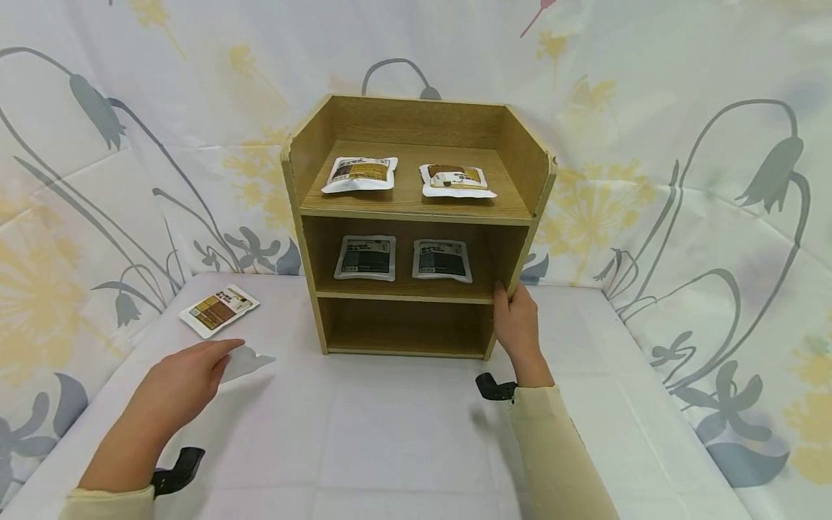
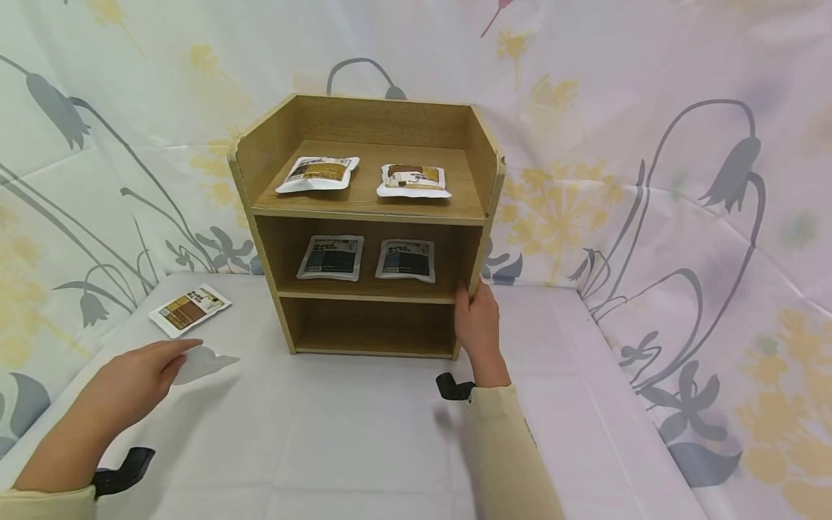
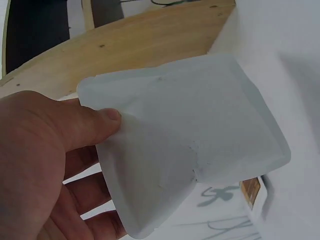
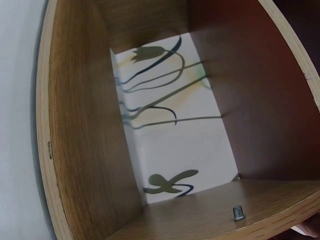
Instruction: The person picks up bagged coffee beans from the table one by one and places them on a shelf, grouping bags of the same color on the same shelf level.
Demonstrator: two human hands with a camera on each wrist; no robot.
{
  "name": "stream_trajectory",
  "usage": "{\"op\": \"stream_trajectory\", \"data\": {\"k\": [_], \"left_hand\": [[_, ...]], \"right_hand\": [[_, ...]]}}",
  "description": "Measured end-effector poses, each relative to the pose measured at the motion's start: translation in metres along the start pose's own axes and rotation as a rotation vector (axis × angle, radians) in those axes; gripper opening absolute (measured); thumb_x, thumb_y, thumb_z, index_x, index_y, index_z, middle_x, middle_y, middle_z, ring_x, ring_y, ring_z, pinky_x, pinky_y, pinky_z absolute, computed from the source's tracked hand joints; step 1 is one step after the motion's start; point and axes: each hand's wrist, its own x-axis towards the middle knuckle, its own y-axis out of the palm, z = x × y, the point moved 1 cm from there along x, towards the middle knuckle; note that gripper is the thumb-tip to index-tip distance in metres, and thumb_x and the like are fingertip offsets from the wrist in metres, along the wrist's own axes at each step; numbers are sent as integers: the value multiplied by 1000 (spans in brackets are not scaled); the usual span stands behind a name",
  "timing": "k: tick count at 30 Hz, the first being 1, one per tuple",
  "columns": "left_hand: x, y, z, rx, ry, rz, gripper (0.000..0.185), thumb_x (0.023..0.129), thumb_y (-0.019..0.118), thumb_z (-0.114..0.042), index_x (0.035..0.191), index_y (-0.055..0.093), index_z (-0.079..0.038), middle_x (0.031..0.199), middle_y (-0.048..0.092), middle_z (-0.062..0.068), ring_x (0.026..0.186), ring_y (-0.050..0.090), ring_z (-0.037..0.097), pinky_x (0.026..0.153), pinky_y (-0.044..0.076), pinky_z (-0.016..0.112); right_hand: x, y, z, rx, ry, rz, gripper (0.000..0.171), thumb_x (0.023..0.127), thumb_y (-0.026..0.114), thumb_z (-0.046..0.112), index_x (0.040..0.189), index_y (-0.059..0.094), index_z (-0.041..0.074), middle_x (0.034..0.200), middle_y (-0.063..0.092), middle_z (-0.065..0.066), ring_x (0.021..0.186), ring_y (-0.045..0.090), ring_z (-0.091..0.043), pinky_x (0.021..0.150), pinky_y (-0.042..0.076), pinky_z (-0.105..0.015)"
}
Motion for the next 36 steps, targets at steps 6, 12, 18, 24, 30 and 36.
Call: {"op": "stream_trajectory", "data": {"k": [6,12,18,24,30,36], "left_hand": [[6,1,-10,-25,10,14,30,91,59,-7,121,65,-8,114,70,16,102,66,38,84,52,55],[10,4,-22,-52,38,-24,29,91,60,-7,120,66,-8,113,71,13,103,67,35,86,53,53],[19,8,-35,-71,47,-17,30,92,59,-6,121,65,-9,114,70,13,106,66,34,87,53,52],[26,11,-50,-93,74,-28,31,92,59,-6,122,65,-9,115,71,13,106,66,33,88,53,50],[33,18,-62,-120,67,-9,31,93,58,-6,123,65,-10,116,70,13,108,66,33,89,53,50],[39,24,-72,-137,74,-16,32,94,57,-7,124,65,-11,118,70,10,109,66,32,90,53,50]], "right_hand": [[0,0,1,-3,11,6,53,102,32,45,117,56,0,104,62,-20,86,63,-34,69,54,-47],[0,0,0,-2,10,-4,52,102,33,45,116,57,1,104,63,-20,86,64,-34,69,55,-47],[0,0,0,-5,8,2,53,102,32,46,118,56,1,106,62,-21,89,65,-36,70,55,-49],[-1,0,0,-3,6,4,54,102,33,46,119,56,1,109,63,-21,90,65,-36,71,55,-49],[0,0,0,0,7,7,55,102,32,47,121,56,1,110,62,-21,92,64,-36,72,55,-50],[1,0,0,-5,6,1,53,102,32,46,117,57,1,104,63,-21,87,63,-35,70,54,-48]]}}
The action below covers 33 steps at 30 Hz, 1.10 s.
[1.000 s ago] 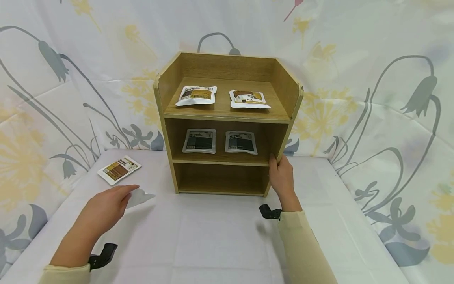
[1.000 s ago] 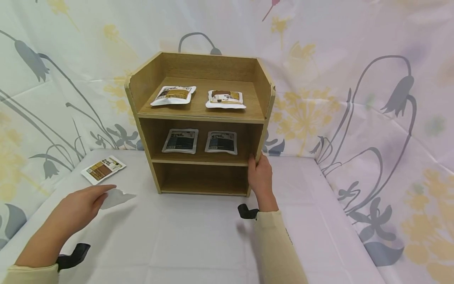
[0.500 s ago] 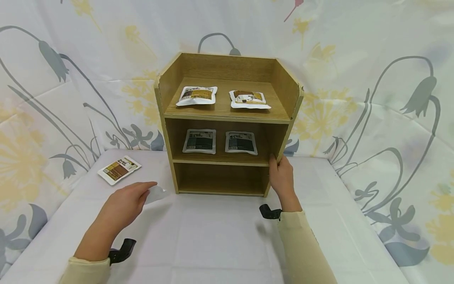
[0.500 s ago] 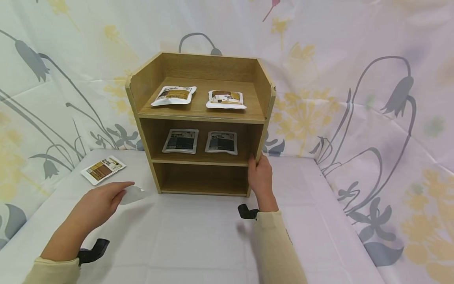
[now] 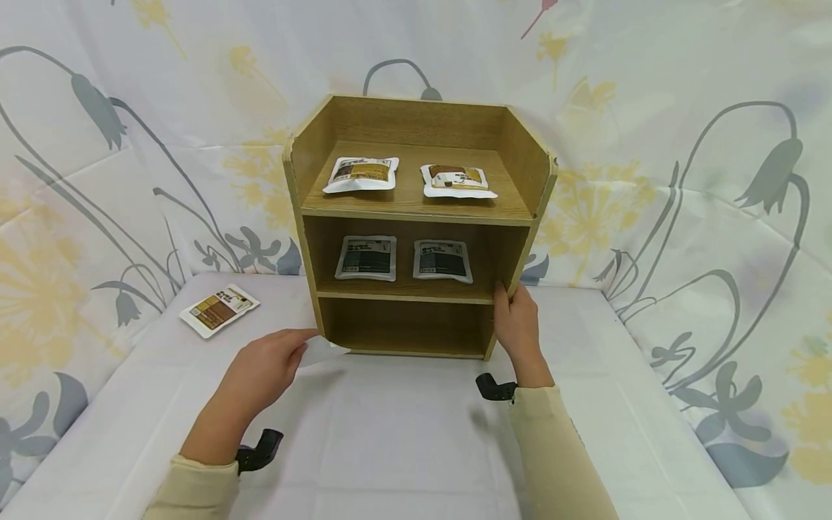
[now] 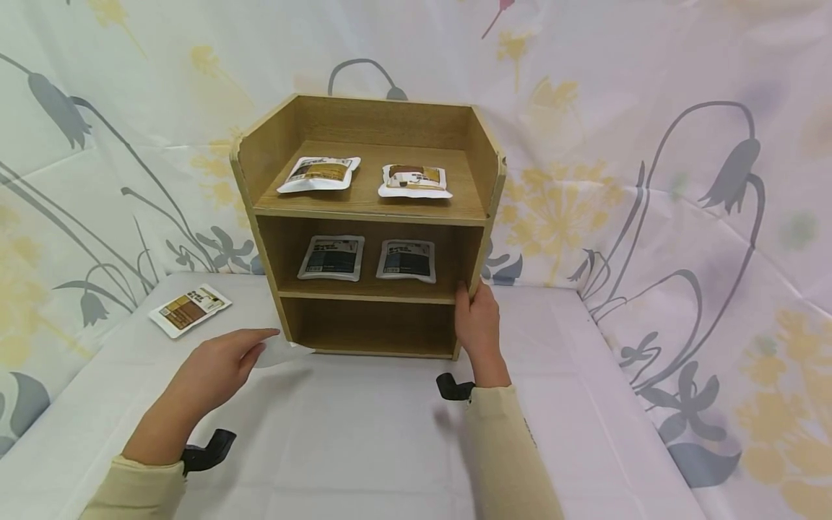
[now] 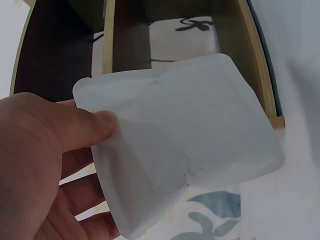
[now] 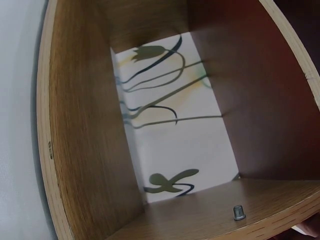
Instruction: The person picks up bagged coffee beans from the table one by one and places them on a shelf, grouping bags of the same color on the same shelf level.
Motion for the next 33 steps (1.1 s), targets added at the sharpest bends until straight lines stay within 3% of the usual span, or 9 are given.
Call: {"op": "stream_trajectory", "data": {"k": [17,33], "left_hand": [[16,17,-23,-64,19,-60,30,93,61,-9,121,68,-15,112,73,7,102,70,27,84,57,45],[28,35,-33,-37,72,-119,31,90,65,-6,118,71,-18,110,74,4,96,71,25,78,58,42]], "right_hand": [[0,0,0,0,-5,1,53,102,32,46,117,56,0,103,62,-20,87,62,-35,71,53,-47],[-1,0,0,6,-8,-3,51,103,33,45,115,57,2,101,62,-19,84,62,-33,66,52,-43]]}}
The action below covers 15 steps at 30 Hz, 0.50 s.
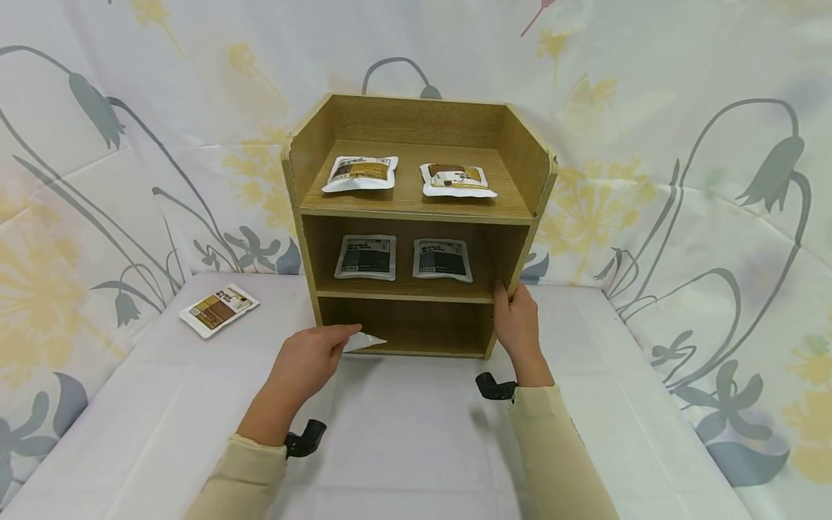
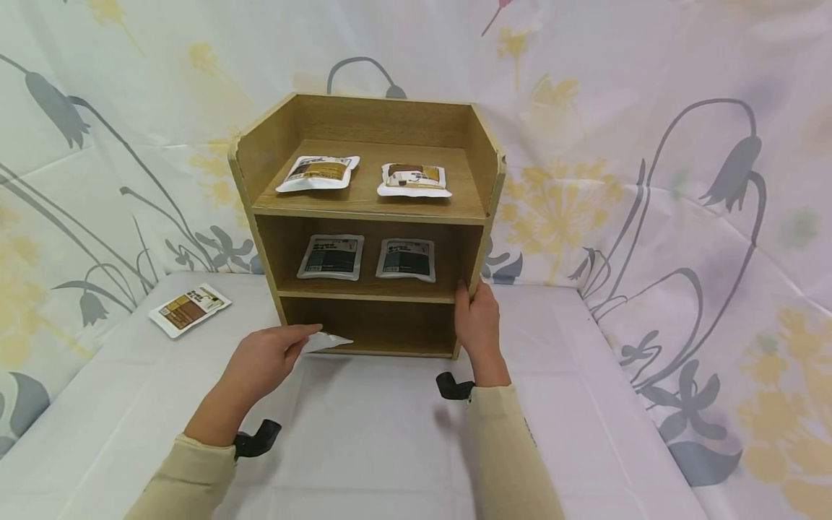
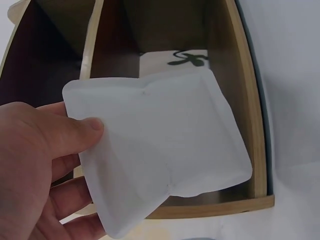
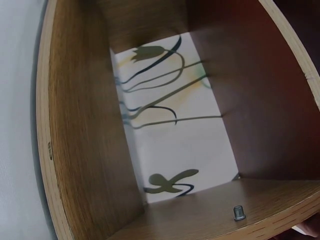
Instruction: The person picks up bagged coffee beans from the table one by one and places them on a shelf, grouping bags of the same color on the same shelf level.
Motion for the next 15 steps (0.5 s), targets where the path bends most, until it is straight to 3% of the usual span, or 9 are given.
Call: {"op": "stream_trajectory", "data": {"k": [15], "left_hand": [[6,18,-5,12,-4,-19,35,86,68,-2,116,72,-18,114,73,2,101,70,24,82,58,40]], "right_hand": [[-1,-1,1,-5,10,9,52,103,32,45,116,56,1,105,62,-21,90,62,-35,72,52,-48]]}}
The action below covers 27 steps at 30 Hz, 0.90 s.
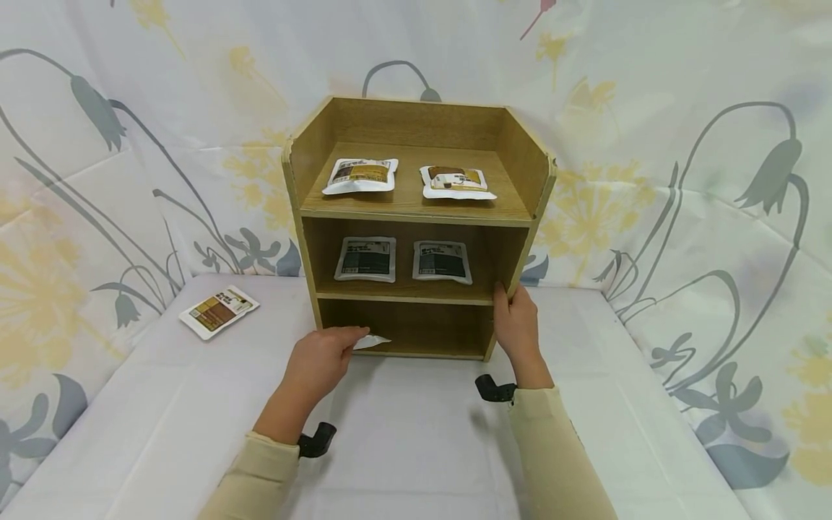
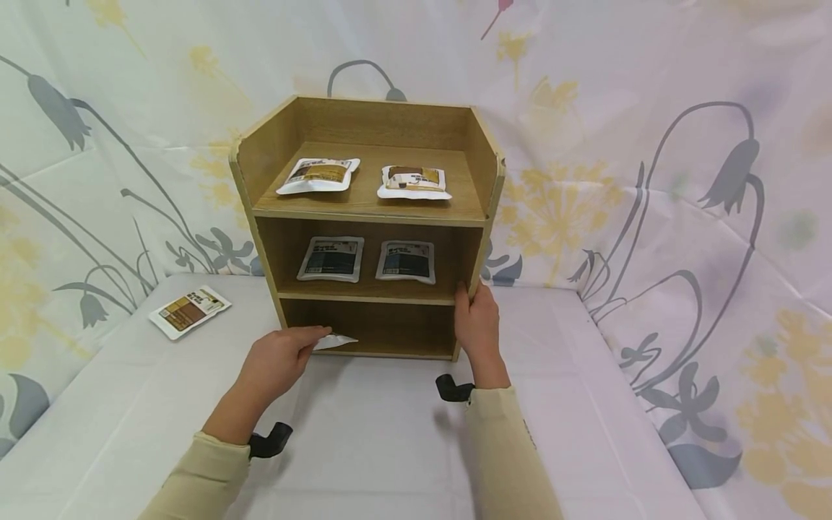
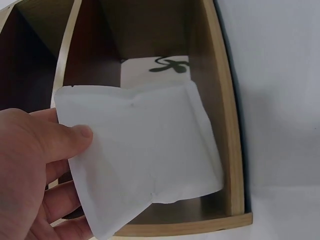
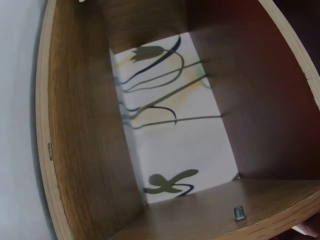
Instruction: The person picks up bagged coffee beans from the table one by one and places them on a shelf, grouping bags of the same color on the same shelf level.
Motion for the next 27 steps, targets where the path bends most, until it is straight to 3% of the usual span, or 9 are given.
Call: {"op": "stream_trajectory", "data": {"k": [9,18,27], "left_hand": [[0,14,-3,-11,34,11,31,84,71,-4,111,74,-18,109,74,3,102,69,23,86,57,40],[-1,33,-4,-8,106,-32,24,83,73,-6,103,77,-17,102,74,1,98,68,23,83,56,42],[1,47,-4,-15,80,34,26,84,70,-2,105,76,-16,106,72,4,102,66,28,88,55,44]], "right_hand": [[-1,-1,-1,6,-1,1,53,103,31,45,120,55,1,109,62,-20,93,62,-35,74,53,-49],[-1,0,-1,8,-1,-7,53,103,31,46,119,56,1,108,62,-21,91,63,-35,73,54,-50],[0,0,-1,11,-13,-9,53,103,32,45,119,56,1,108,62,-21,91,63,-36,73,54,-50]]}}
